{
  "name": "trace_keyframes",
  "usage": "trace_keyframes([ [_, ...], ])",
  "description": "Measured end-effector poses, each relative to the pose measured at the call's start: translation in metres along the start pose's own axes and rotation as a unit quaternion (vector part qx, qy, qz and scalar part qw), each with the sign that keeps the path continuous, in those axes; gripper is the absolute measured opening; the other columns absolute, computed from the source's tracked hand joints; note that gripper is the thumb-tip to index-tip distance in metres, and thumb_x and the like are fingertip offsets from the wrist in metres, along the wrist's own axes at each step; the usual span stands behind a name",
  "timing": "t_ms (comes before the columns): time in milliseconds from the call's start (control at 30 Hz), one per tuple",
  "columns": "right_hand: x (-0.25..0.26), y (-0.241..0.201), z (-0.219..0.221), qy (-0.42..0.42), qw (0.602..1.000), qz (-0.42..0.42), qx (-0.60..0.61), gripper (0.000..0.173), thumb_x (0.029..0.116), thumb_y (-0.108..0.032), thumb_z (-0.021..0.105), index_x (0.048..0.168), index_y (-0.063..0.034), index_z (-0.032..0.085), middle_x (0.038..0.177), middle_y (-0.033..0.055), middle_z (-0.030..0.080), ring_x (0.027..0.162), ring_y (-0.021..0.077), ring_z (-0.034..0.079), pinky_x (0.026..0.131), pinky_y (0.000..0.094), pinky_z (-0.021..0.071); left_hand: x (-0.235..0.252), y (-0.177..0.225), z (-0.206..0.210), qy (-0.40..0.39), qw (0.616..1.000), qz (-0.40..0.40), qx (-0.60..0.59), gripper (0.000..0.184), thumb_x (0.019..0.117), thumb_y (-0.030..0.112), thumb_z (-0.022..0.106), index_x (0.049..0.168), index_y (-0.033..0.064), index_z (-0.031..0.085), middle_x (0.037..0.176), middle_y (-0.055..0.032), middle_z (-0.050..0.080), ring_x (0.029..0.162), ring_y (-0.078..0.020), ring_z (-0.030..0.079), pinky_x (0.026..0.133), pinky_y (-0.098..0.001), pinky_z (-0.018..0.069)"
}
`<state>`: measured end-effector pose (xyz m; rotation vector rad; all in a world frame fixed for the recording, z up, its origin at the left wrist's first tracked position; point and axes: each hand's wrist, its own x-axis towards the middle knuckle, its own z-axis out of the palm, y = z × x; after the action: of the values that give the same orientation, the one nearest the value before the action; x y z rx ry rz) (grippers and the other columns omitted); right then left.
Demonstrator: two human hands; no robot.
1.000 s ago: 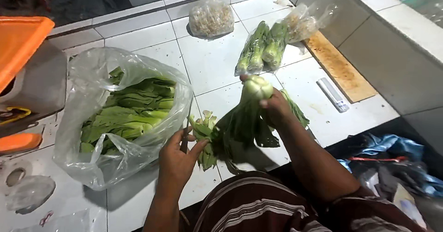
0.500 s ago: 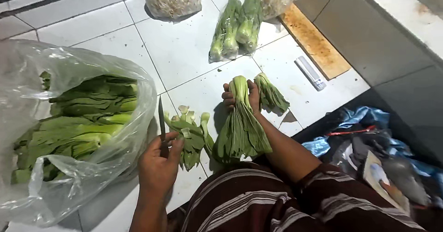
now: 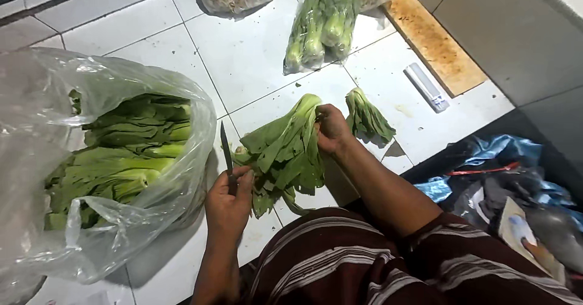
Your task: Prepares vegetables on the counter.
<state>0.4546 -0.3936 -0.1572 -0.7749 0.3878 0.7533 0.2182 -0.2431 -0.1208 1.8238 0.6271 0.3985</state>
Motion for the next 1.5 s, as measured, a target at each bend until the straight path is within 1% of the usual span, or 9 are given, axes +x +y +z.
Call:
trace_keyframes([
  [200, -0.001, 0.002, 0.001, 0.047, 0.997, -0.030, -0.049, 0.024, 0.1008, -0.023, 0.053, 0.120, -0.0082, 0.055, 0.098, 0.0097, 0.066, 0.086, 0.0195, 0.068, 0.073, 0.0392, 0.0600, -0.002, -0.007, -0.003, 0.008, 1.000, -0.005, 0.001, 0.023, 0.1027, 0.030, 0.062, 0.114, 0.0115, 0.070, 0.082, 0.0012, 0.068, 0.052, -0.0084, 0.054, 0.044, -0.0238, 0.0464],
  [300, -0.009, -0.001, 0.002, -0.017, 0.981, -0.114, -0.153, 0.051, 0.1015, -0.023, 0.059, 0.147, -0.0135, 0.040, 0.113, 0.0102, 0.065, 0.093, 0.0196, 0.068, 0.080, 0.0387, 0.0602, -0.002, -0.007, -0.003, 0.017, 1.000, 0.005, -0.019, 0.024, 0.1025, 0.029, 0.062, 0.114, 0.0095, 0.070, 0.083, 0.0000, 0.067, 0.052, -0.0091, 0.053, 0.044, -0.0238, 0.0458],
  [400, -0.025, -0.013, 0.016, -0.104, 0.949, -0.201, -0.218, 0.069, 0.0981, -0.015, 0.068, 0.155, -0.0112, 0.029, 0.118, 0.0105, 0.067, 0.088, 0.0156, 0.068, 0.073, 0.0318, 0.0589, -0.001, -0.003, -0.004, 0.030, 0.999, 0.011, -0.028, 0.023, 0.1029, 0.027, 0.062, 0.114, 0.0086, 0.069, 0.082, 0.0002, 0.067, 0.052, -0.0087, 0.053, 0.043, -0.0231, 0.0453],
  [533, -0.038, -0.031, 0.037, -0.165, 0.884, -0.265, -0.349, 0.056, 0.0808, -0.014, 0.085, 0.130, -0.0018, 0.061, 0.118, 0.0120, 0.069, 0.107, 0.0210, 0.068, 0.092, 0.0413, 0.0602, 0.000, 0.004, -0.004, 0.035, 0.998, 0.033, -0.045, 0.023, 0.1030, 0.025, 0.062, 0.115, 0.0073, 0.068, 0.082, -0.0007, 0.067, 0.052, -0.0091, 0.053, 0.043, -0.0230, 0.0451],
  [667, -0.035, -0.032, 0.046, -0.219, 0.821, -0.270, -0.453, 0.075, 0.0687, -0.024, 0.093, 0.127, -0.0047, 0.050, 0.116, 0.0119, 0.067, 0.104, 0.0212, 0.069, 0.089, 0.0421, 0.0609, 0.000, 0.010, -0.005, 0.034, 0.997, 0.050, -0.049, 0.022, 0.1026, 0.026, 0.063, 0.114, 0.0077, 0.069, 0.081, -0.0008, 0.067, 0.052, -0.0097, 0.054, 0.043, -0.0237, 0.0459],
  [767, -0.033, -0.024, 0.049, -0.221, 0.841, -0.206, -0.449, 0.081, 0.0724, -0.022, 0.092, 0.133, -0.0053, 0.042, 0.103, 0.0129, 0.072, 0.088, 0.0229, 0.074, 0.078, 0.0417, 0.0647, 0.001, 0.012, -0.005, 0.028, 0.997, 0.049, -0.047, 0.022, 0.1031, 0.027, 0.062, 0.115, 0.0094, 0.069, 0.081, -0.0007, 0.067, 0.052, -0.0102, 0.055, 0.043, -0.0243, 0.0468],
  [967, -0.027, -0.008, 0.035, -0.226, 0.854, -0.123, -0.452, 0.086, 0.0817, -0.031, 0.085, 0.149, -0.0099, 0.037, 0.118, 0.0145, 0.067, 0.097, 0.0242, 0.071, 0.085, 0.0448, 0.0621, 0.009, 0.019, 0.003, 0.020, 0.997, 0.030, -0.063, 0.021, 0.1050, 0.022, 0.059, 0.115, 0.0055, 0.068, 0.085, -0.0059, 0.072, 0.048, -0.0118, 0.055, 0.042, -0.0250, 0.0479],
  [1167, -0.019, -0.010, 0.027, -0.242, 0.898, 0.025, -0.368, 0.053, 0.0999, -0.024, 0.048, 0.151, -0.0141, 0.042, 0.118, 0.0155, 0.067, 0.099, 0.0255, 0.069, 0.082, 0.0455, 0.0597, 0.034, 0.035, 0.014, -0.021, 1.000, 0.009, -0.009, 0.028, 0.1081, 0.028, 0.053, 0.125, 0.0097, 0.066, 0.099, -0.0049, 0.076, 0.060, -0.0143, 0.067, 0.049, -0.0277, 0.0544],
  [1500, -0.015, 0.000, 0.026, -0.280, 0.864, -0.038, -0.417, 0.062, 0.0971, -0.012, 0.068, 0.151, -0.0083, 0.037, 0.127, 0.0159, 0.064, 0.104, 0.0263, 0.070, 0.086, 0.0439, 0.0620, 0.092, 0.042, 0.035, -0.035, 0.995, 0.039, 0.081, 0.059, 0.0916, 0.046, 0.075, 0.136, 0.0105, 0.061, 0.097, -0.0011, 0.072, 0.076, -0.0104, 0.067, 0.071, -0.0325, 0.0591],
])
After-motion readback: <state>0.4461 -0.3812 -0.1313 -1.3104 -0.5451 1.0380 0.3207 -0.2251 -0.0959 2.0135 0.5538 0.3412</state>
